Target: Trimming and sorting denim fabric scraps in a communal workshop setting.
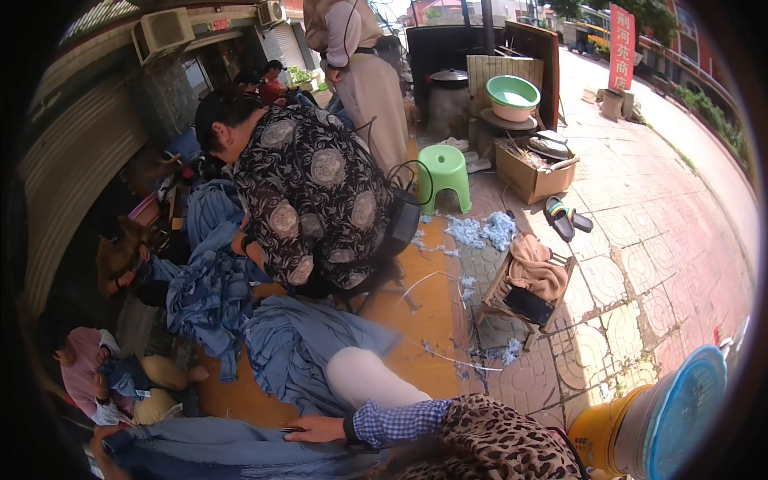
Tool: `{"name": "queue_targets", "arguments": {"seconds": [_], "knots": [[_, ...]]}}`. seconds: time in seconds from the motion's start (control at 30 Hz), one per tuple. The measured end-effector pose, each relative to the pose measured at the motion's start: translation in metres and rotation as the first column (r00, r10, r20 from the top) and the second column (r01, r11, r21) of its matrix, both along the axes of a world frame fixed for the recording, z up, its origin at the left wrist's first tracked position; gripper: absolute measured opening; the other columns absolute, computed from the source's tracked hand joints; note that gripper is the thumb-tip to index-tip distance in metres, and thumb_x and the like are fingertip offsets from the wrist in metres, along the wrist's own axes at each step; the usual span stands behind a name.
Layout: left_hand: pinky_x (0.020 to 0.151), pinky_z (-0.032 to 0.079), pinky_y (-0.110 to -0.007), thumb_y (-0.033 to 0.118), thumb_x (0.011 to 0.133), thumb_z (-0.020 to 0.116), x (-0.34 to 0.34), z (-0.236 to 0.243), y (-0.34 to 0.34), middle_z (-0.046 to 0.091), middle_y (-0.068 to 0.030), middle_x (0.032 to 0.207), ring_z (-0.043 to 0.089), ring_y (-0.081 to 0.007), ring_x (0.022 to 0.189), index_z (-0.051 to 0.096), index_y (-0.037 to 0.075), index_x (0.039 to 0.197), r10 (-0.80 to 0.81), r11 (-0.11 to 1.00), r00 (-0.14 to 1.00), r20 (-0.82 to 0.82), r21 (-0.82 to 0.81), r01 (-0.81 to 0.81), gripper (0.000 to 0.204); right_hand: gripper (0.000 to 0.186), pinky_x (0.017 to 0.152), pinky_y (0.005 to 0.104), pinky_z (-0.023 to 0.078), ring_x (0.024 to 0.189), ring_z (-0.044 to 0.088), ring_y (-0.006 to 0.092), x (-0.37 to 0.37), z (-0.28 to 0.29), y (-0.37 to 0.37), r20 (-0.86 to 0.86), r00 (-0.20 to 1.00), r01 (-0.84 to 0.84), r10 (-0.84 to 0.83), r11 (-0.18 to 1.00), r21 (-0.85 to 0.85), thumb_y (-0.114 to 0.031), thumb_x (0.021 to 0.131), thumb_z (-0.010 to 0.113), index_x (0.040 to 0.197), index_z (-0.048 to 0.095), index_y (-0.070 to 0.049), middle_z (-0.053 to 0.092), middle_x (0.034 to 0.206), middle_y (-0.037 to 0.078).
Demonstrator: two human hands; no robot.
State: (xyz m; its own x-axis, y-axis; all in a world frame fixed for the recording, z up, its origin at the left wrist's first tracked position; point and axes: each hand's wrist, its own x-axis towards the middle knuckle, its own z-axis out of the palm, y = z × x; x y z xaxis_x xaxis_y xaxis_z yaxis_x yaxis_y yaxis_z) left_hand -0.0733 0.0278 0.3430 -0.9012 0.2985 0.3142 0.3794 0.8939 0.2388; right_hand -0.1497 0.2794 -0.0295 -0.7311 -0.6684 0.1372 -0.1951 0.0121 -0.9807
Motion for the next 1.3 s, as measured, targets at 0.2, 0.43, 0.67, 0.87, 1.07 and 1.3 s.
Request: {"name": "queue_targets", "arguments": {"seconds": [0.2, 0.43, 0.67, 0.87, 1.07, 1.3], "knots": [[0.086, 0.047, -0.034, 0.005, 0.084, 0.051, 0.004, -0.012, -0.005, 0.066, -0.0157, 0.1, 0.063, -0.0254, 0.09, 0.06, -0.006, 0.105, 0.173, 0.985, 0.984, -0.048, 0.031, -0.172, 0.026, 0.082, 0.1, 0.0347, 0.038, 0.119, 0.046, 0.0357, 0.066, 0.001, -0.002, -0.032, 0.985, -0.169, 0.168, 0.985, -0.034, -0.046, 0.086, 0.057, 0.143, 0.016, -0.002, 0.04, 0.134, 0.027], [0.087, 0.045, -0.037, 0.025, 0.093, 0.045, 0.015, -0.021, -0.008, 0.065, -0.0168, 0.1, 0.061, -0.0286, 0.095, 0.061, -0.003, 0.106, 0.206, 0.978, 0.979, -0.006, 0.023, -0.206, 0.034, 0.043, 0.089, 0.0301, 0.045, 0.098, 0.061, 0.0229, 0.056, -0.018, -0.023, 0.203, 0.953, 0.242, -0.226, 0.969, -0.056, -0.03, 0.087, 0.062, 0.114, 0.056, 0.003, 0.064, 0.102, 0.016], [0.084, 0.045, -0.036, 0.019, 0.083, 0.056, -0.013, -0.056, -0.051, 0.066, -0.0145, 0.098, 0.061, -0.0281, 0.092, 0.063, -0.002, 0.099, 0.385, 0.922, 0.916, -0.11, 0.001, -0.388, 0.028, 0.036, 0.06, 0.0289, 0.04, 0.068, 0.05, 0.0116, 0.042, 0.0, -0.003, 0.351, 0.934, 0.113, -0.063, 0.986, -0.123, -0.03, 0.087, 0.064, 0.092, 0.055, 0.005, 0.054, 0.069, 0.004], [0.1, 0.036, -0.04, -0.015, 0.069, 0.059, -0.025, -0.201, -0.159, 0.041, -0.0237, 0.135, 0.042, -0.0358, 0.125, 0.026, 0.001, 0.14, 0.482, 0.875, 0.875, -0.05, 0.07, -0.478, 0.08, 0.033, 0.04, 0.0238, 0.019, 0.045, 0.027, 0.0032, 0.032, 0.076, 0.005, 0.735, 0.648, -0.09, 0.2, 0.978, -0.187, -0.031, 0.087, 0.066, 0.067, 0.047, -0.012, 0.033, 0.055, -0.008], [0.088, 0.047, -0.033, 0.024, 0.088, 0.061, -0.007, -0.275, 0.003, 0.056, -0.017, 0.12, 0.055, -0.025, 0.111, 0.043, 0.001, 0.129, -0.172, 0.834, 0.806, 0.567, 0.519, -0.187, 0.05, 0.028, 0.04, 0.0231, 0.02, 0.042, 0.027, 0.0039, 0.014, 0.062, 0.008, 0.903, 0.418, 0.28, -0.099, 0.96, -0.025, -0.026, 0.086, 0.066, 0.069, 0.046, -0.016, 0.034, 0.056, -0.008], [0.099, 0.038, -0.037, 0.037, 0.083, 0.067, 0.065, -0.343, 0.043, 0.048, -0.0245, 0.127, 0.048, -0.0331, 0.119, 0.031, -0.003, 0.136, -0.169, 0.779, 0.754, 0.635, 0.554, -0.292, 0.075, 0.026, 0.041, 0.0217, 0.022, 0.043, 0.03, 0.0041, 0.012, 0.054, -0.025, 0.931, 0.339, 0.272, -0.139, 0.961, 0.045, -0.028, 0.088, 0.064, 0.071, 0.045, -0.02, 0.034, 0.057, -0.008]]}}
